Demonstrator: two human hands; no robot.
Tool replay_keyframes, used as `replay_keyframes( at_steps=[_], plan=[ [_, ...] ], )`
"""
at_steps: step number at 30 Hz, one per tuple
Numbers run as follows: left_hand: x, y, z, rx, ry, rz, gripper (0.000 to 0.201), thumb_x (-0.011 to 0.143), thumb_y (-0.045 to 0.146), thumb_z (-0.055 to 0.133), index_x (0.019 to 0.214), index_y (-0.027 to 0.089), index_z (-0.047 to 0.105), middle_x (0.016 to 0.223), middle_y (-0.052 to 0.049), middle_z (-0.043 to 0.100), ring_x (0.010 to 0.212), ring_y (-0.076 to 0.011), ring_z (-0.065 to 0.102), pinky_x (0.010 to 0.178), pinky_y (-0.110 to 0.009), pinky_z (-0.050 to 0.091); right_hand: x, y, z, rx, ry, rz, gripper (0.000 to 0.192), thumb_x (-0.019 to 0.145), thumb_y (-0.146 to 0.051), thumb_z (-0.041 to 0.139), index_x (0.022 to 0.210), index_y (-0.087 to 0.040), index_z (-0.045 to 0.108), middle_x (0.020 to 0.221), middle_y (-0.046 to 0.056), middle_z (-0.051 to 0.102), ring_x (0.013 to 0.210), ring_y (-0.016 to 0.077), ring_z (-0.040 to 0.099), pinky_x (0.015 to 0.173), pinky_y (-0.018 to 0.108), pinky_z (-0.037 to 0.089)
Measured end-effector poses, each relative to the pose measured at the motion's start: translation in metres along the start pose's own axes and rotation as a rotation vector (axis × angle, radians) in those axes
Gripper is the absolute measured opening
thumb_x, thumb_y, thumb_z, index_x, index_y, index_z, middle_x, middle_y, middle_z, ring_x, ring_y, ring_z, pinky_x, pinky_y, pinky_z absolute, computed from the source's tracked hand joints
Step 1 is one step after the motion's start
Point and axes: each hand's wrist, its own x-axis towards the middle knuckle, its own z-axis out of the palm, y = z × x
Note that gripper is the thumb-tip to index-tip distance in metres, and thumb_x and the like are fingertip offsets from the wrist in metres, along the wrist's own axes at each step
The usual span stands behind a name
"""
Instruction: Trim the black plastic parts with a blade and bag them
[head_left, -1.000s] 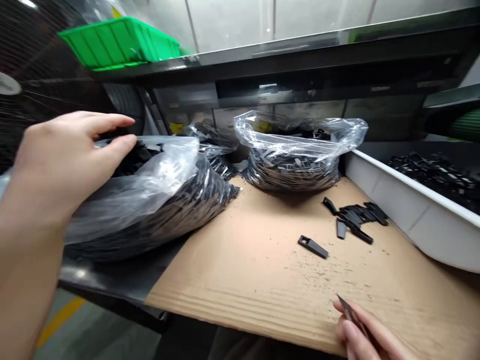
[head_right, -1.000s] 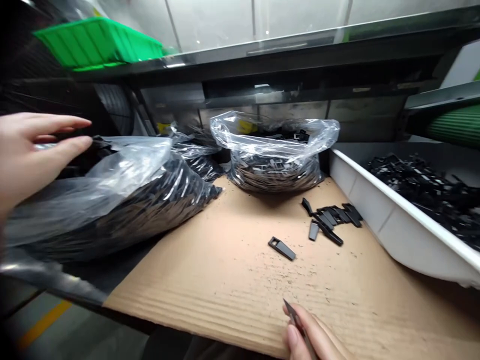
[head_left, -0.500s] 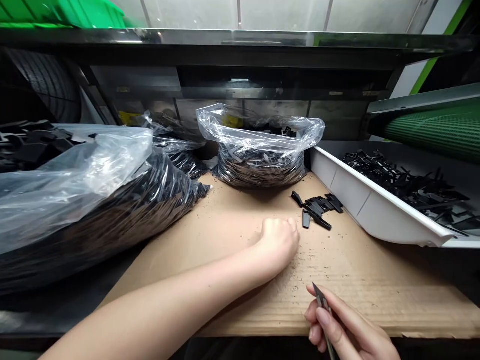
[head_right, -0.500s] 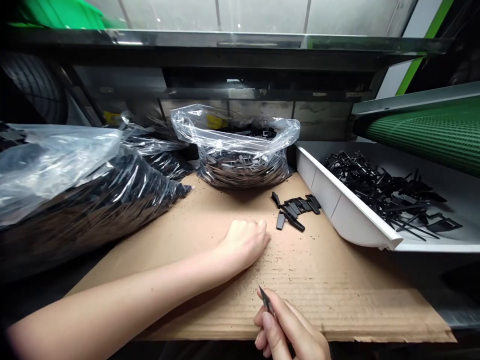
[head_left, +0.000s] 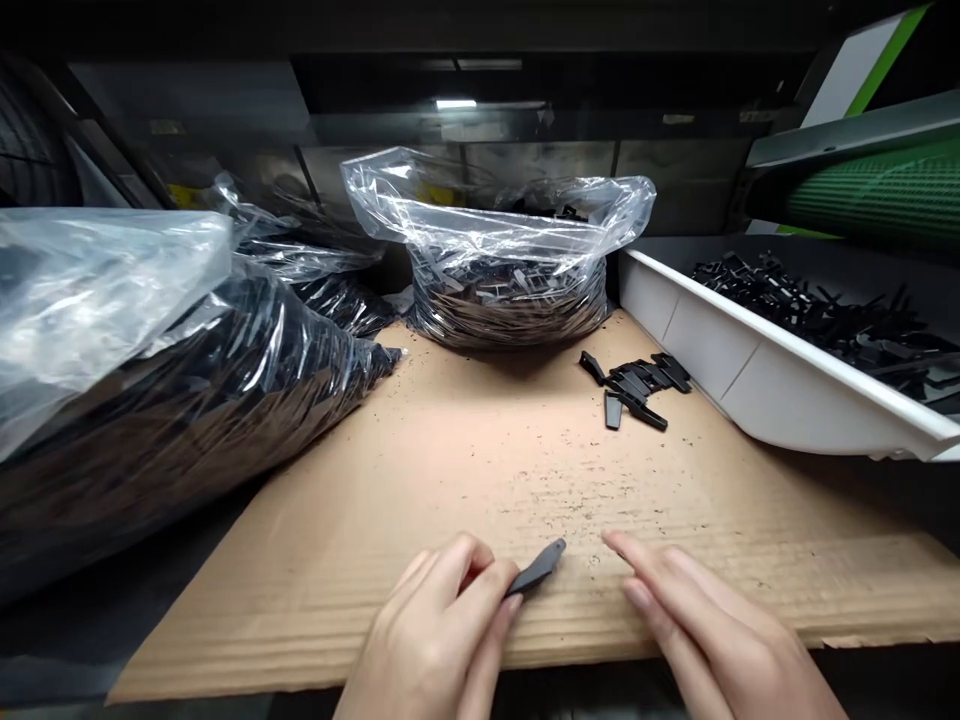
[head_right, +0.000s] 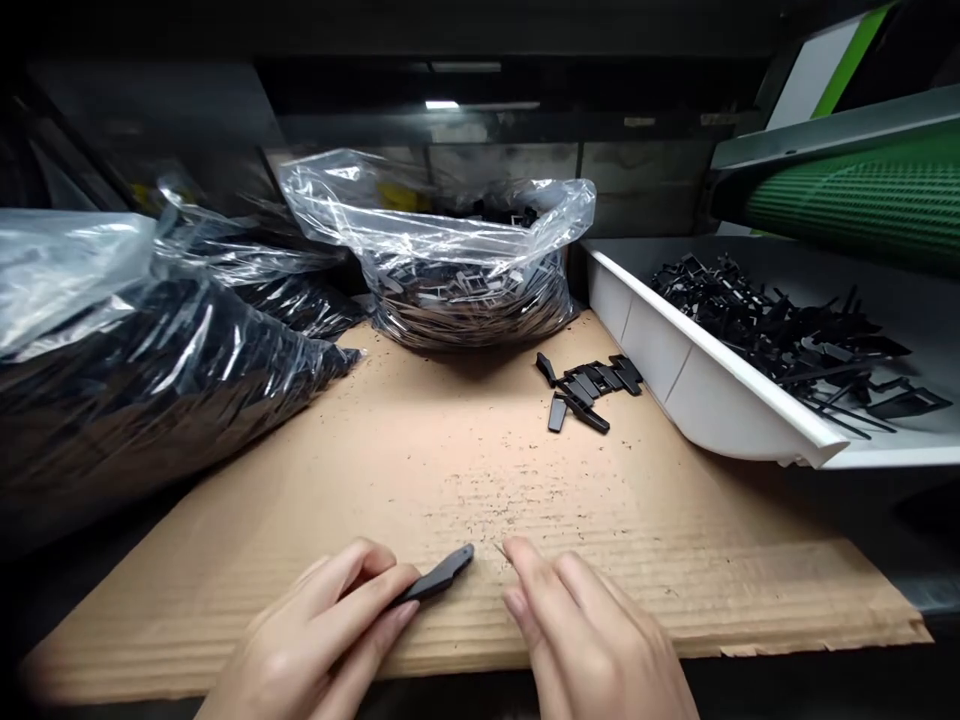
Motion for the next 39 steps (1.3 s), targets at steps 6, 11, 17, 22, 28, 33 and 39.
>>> replay_keyframes(
  at_steps=[6, 11, 17, 22, 28, 33, 39],
  plan=[
    [-0.009, 0.002, 0.020, -0.003, 0.107, -0.006, 0.020, 0.082, 0.012, 0.051, 0.101, 0.017, 0.050, 0.085, -0.004, 0.048, 0.075, -0.0159, 0.047, 0.066, -0.029, 0.040, 0.010, -0.010, 0.012, -0.176, -0.062, 0.006, 0.022, 0.089, -0.025, 0.038, 0.102, -0.023, 0.056, 0.068, -0.001, 0.053, 0.055, 0.0117, 0.056, 0.042, 0.022, 0.043],
    [0.000, 0.005, 0.027, 0.048, 0.131, 0.026, 0.019, 0.085, 0.017, 0.048, 0.104, 0.015, 0.051, 0.081, -0.005, 0.050, 0.071, -0.0175, 0.046, 0.061, -0.031, 0.037, 0.011, -0.012, 0.014, -0.252, -0.083, -0.011, 0.021, 0.089, -0.025, 0.037, 0.100, -0.022, 0.055, 0.066, -0.001, 0.050, 0.054, 0.0115, 0.055, 0.041, 0.021, 0.038],
    [0.002, 0.010, 0.030, -0.060, 0.159, 0.007, 0.011, 0.084, 0.009, 0.046, 0.089, 0.014, 0.055, 0.073, -0.004, 0.048, 0.064, -0.0153, 0.043, 0.059, -0.029, 0.033, 0.009, -0.012, 0.014, -0.234, -0.070, -0.005, 0.022, 0.089, -0.025, 0.037, 0.100, -0.021, 0.056, 0.066, 0.000, 0.048, 0.054, 0.0101, 0.052, 0.043, 0.021, 0.036],
    [0.000, 0.012, 0.030, -0.088, 0.143, 0.009, 0.010, 0.082, 0.007, 0.048, 0.083, 0.013, 0.056, 0.071, -0.004, 0.047, 0.063, -0.0150, 0.042, 0.059, -0.029, 0.033, 0.008, -0.011, 0.016, -0.201, -0.060, 0.004, 0.020, 0.088, -0.023, 0.039, 0.097, -0.023, 0.057, 0.065, -0.002, 0.049, 0.053, 0.0098, 0.051, 0.044, 0.022, 0.035],
    [-0.002, 0.013, 0.030, -0.172, 0.156, -0.040, 0.013, 0.082, 0.006, 0.047, 0.086, 0.014, 0.056, 0.070, -0.004, 0.045, 0.063, -0.0151, 0.041, 0.059, -0.029, 0.034, 0.005, 0.010, 0.004, -0.327, 0.001, 0.115, 0.021, 0.088, -0.029, 0.042, 0.100, -0.023, 0.059, 0.076, 0.000, 0.058, 0.063, 0.0130, 0.056, 0.048, 0.024, 0.038],
    [-0.003, 0.013, 0.031, -0.109, 0.167, -0.003, 0.016, 0.081, 0.006, 0.049, 0.093, 0.014, 0.056, 0.073, -0.004, 0.049, 0.064, -0.0153, 0.044, 0.060, -0.030, 0.037, 0.003, 0.001, 0.003, -0.090, -0.071, 0.029, 0.020, 0.087, -0.022, 0.044, 0.105, -0.021, 0.054, 0.078, 0.001, 0.058, 0.067, 0.0114, 0.058, 0.056, 0.022, 0.046],
    [-0.003, 0.014, 0.034, -0.120, 0.183, -0.023, 0.012, 0.080, 0.006, 0.050, 0.087, 0.013, 0.057, 0.070, -0.004, 0.048, 0.063, -0.0151, 0.042, 0.059, -0.030, 0.036, 0.007, -0.007, 0.009, -0.068, -0.085, 0.014, 0.015, 0.087, -0.022, 0.043, 0.095, -0.022, 0.056, 0.071, 0.001, 0.053, 0.060, 0.0107, 0.054, 0.054, 0.021, 0.045]
  ],
)
